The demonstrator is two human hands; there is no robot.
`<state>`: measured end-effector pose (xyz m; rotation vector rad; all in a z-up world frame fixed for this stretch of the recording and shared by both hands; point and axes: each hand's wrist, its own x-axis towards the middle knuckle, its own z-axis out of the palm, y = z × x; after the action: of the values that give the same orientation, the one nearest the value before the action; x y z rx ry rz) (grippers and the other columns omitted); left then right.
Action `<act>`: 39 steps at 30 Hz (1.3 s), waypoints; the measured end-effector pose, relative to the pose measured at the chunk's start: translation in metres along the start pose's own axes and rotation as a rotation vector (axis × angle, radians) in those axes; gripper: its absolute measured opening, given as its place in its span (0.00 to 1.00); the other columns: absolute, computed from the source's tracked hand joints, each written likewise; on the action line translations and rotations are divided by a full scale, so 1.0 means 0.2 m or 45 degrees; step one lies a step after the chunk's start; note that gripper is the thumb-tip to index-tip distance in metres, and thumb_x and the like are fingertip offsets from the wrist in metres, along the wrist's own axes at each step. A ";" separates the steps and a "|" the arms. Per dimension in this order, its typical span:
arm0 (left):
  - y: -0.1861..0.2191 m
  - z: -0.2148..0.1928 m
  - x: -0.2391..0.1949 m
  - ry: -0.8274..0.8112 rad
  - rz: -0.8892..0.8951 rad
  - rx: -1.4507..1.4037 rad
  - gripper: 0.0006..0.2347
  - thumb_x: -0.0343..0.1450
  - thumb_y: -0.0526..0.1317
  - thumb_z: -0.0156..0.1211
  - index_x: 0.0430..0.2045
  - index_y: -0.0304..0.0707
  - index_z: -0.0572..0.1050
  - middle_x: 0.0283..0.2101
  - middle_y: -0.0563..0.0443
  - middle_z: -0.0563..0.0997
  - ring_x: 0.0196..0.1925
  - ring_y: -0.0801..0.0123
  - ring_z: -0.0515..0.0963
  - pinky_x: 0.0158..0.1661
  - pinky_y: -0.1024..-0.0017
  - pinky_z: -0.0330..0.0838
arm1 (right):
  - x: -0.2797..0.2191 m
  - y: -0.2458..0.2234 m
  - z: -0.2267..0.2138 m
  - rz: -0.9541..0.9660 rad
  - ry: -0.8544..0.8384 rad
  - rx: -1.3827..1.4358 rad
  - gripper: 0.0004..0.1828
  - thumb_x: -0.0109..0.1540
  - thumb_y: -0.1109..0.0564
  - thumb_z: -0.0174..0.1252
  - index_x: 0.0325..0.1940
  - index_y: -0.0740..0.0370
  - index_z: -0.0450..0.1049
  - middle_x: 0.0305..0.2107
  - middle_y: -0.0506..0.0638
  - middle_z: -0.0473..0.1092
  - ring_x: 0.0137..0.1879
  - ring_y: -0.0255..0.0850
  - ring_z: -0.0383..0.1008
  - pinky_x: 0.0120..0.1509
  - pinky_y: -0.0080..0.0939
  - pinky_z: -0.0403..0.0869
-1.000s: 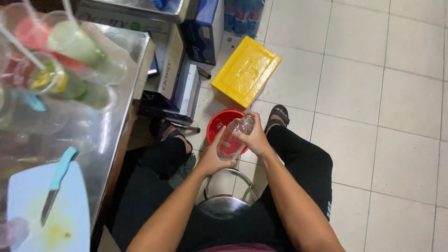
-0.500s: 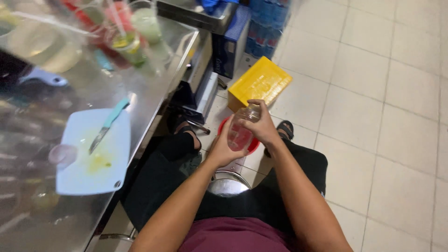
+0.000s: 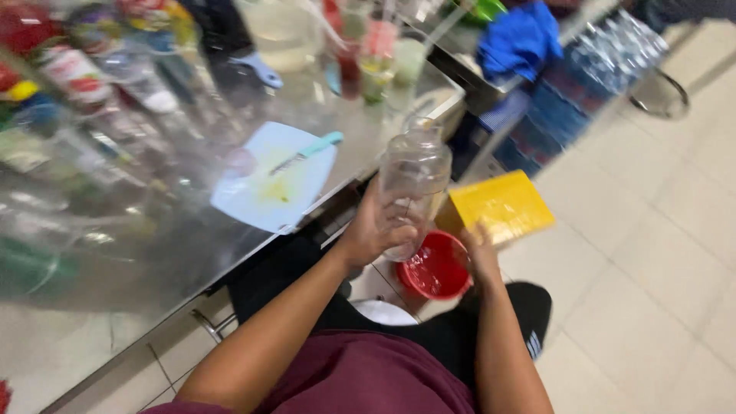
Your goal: The person cuts small yellow fruit pieces on a cutting board and places them into a clear plastic cup. They then rinse a plastic shaker bottle in a red bucket of water and dry their hands with a red cloth.
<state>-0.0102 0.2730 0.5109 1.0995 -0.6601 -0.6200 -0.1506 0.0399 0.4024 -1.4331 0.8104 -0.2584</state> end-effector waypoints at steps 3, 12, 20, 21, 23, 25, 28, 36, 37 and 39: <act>0.21 -0.21 -0.09 0.109 0.199 -0.046 0.48 0.61 0.41 0.78 0.73 0.52 0.47 0.62 0.45 0.75 0.55 0.64 0.80 0.54 0.66 0.79 | 0.31 0.26 -0.03 0.089 0.090 -1.094 0.61 0.50 0.12 0.57 0.76 0.51 0.64 0.56 0.75 0.71 0.67 0.67 0.69 0.73 0.59 0.64; 0.53 -1.04 -0.47 0.987 0.485 0.688 0.45 0.53 0.36 0.85 0.61 0.43 0.53 0.59 0.44 0.71 0.61 0.56 0.72 0.65 0.56 0.67 | 0.10 -0.46 0.65 -1.176 0.354 -0.649 0.23 0.59 0.62 0.69 0.58 0.61 0.77 0.49 0.60 0.65 0.57 0.59 0.71 0.62 0.52 0.71; 0.66 -1.28 -0.62 1.406 0.323 0.931 0.49 0.53 0.40 0.85 0.67 0.47 0.52 0.66 0.37 0.68 0.70 0.46 0.67 0.72 0.49 0.55 | -0.16 -1.00 1.50 -1.603 -0.447 -0.590 0.22 0.57 0.64 0.69 0.55 0.56 0.79 0.41 0.50 0.74 0.42 0.47 0.80 0.52 0.49 0.76; 0.68 -1.27 -0.62 1.439 0.266 0.924 0.50 0.54 0.39 0.84 0.67 0.46 0.50 0.68 0.35 0.65 0.72 0.42 0.64 0.72 0.47 0.54 | -0.19 -1.02 1.59 -1.511 -0.554 -0.892 0.25 0.58 0.58 0.67 0.60 0.51 0.76 0.47 0.52 0.73 0.49 0.50 0.78 0.57 0.53 0.71; 0.71 -1.24 -0.62 1.487 0.201 0.921 0.50 0.55 0.38 0.84 0.68 0.45 0.48 0.70 0.32 0.63 0.73 0.39 0.62 0.73 0.44 0.53 | -0.19 -1.04 1.73 -1.407 -0.676 -1.185 0.29 0.60 0.51 0.66 0.66 0.46 0.73 0.53 0.54 0.71 0.56 0.53 0.77 0.62 0.58 0.67; 0.72 -1.20 -0.61 1.501 0.218 0.865 0.53 0.55 0.36 0.83 0.70 0.44 0.44 0.71 0.29 0.59 0.75 0.36 0.58 0.72 0.43 0.53 | -0.15 -1.02 1.85 -1.276 -0.818 -1.557 0.32 0.57 0.48 0.66 0.66 0.36 0.72 0.57 0.50 0.70 0.61 0.50 0.74 0.66 0.56 0.65; 0.67 -1.07 -0.69 1.657 0.128 0.956 0.56 0.54 0.41 0.85 0.70 0.43 0.41 0.72 0.32 0.52 0.73 0.33 0.56 0.69 0.38 0.56 | -0.06 -0.97 1.92 -1.253 -0.911 -1.414 0.22 0.58 0.53 0.65 0.57 0.41 0.79 0.51 0.51 0.74 0.58 0.50 0.76 0.63 0.53 0.67; 0.51 -0.51 -0.52 1.279 0.678 1.015 0.29 0.68 0.42 0.68 0.59 0.35 0.59 0.60 0.41 0.63 0.62 0.51 0.65 0.62 0.59 0.61 | -0.19 -0.98 1.47 -0.563 -1.117 0.089 0.21 0.68 0.57 0.51 0.65 0.66 0.69 0.51 0.63 0.73 0.50 0.46 0.74 0.50 0.40 0.70; 0.53 -0.42 -0.49 1.029 0.658 1.027 0.22 0.70 0.39 0.66 0.56 0.33 0.66 0.58 0.41 0.66 0.61 0.48 0.69 0.60 0.60 0.67 | -0.20 -0.93 1.36 -0.434 -1.114 0.336 0.21 0.70 0.55 0.49 0.65 0.66 0.68 0.51 0.63 0.72 0.49 0.45 0.72 0.50 0.39 0.68; 0.49 -0.35 -0.35 0.851 0.686 0.991 0.23 0.70 0.40 0.67 0.58 0.35 0.67 0.59 0.43 0.68 0.64 0.49 0.68 0.63 0.57 0.64 | -0.23 -0.90 1.18 -0.437 -1.030 0.440 0.20 0.71 0.55 0.48 0.65 0.67 0.67 0.51 0.64 0.72 0.53 0.48 0.74 0.56 0.45 0.70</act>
<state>0.0084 0.3974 0.5698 1.6428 -0.5698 0.5192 0.0200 0.2211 0.5716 -1.1879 -0.1398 -0.0533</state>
